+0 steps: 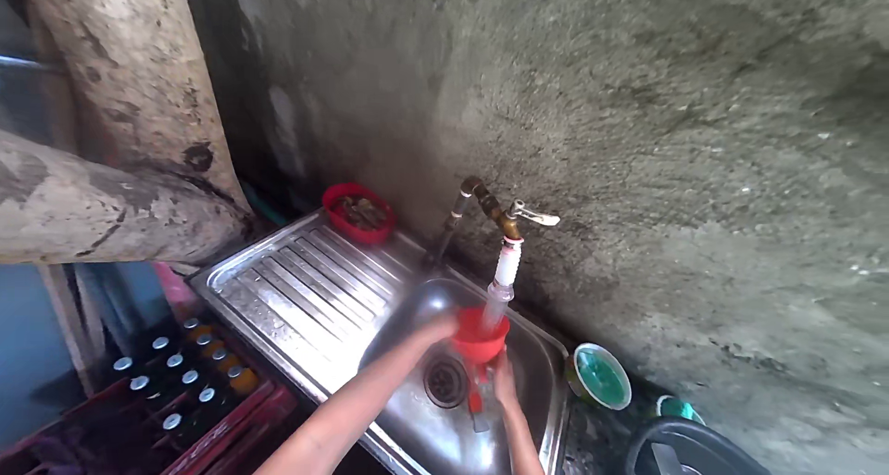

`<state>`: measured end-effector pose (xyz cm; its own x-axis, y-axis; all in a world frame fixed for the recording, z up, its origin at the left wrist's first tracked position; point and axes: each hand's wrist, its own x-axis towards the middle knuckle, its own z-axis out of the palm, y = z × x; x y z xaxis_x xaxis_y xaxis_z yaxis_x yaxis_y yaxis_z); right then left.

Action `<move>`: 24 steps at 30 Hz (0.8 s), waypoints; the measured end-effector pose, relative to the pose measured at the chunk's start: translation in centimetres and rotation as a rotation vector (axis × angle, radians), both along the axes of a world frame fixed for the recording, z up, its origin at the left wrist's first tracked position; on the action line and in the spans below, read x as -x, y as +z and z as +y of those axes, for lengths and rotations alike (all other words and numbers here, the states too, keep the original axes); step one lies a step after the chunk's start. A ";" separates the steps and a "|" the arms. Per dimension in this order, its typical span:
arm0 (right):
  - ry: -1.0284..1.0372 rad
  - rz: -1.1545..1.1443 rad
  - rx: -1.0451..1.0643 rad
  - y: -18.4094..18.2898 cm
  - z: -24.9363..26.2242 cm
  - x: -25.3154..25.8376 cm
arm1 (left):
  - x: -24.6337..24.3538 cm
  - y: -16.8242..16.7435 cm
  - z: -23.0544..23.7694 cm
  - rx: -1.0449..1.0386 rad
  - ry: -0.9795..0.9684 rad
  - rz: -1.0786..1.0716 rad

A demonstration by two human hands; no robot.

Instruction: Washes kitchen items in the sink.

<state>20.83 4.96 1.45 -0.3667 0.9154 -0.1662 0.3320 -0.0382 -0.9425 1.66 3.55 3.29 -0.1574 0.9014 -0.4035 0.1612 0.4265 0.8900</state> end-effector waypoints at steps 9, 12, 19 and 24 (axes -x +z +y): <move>-0.070 -0.533 -0.042 0.2 1.7 -0.5 | -3.9 3.1 0.2 -0.023 -0.189 0.110; -0.070 -0.524 -0.015 0.9 1.3 -0.1 | -3.8 4.8 -0.3 0.144 -0.156 0.012; -0.158 -0.479 0.044 -0.9 1.6 -0.9 | -3.0 3.2 2.0 0.228 -0.249 -0.227; -0.218 -0.253 0.085 -0.5 -0.6 1.4 | -3.1 6.9 -0.9 0.169 -0.251 0.174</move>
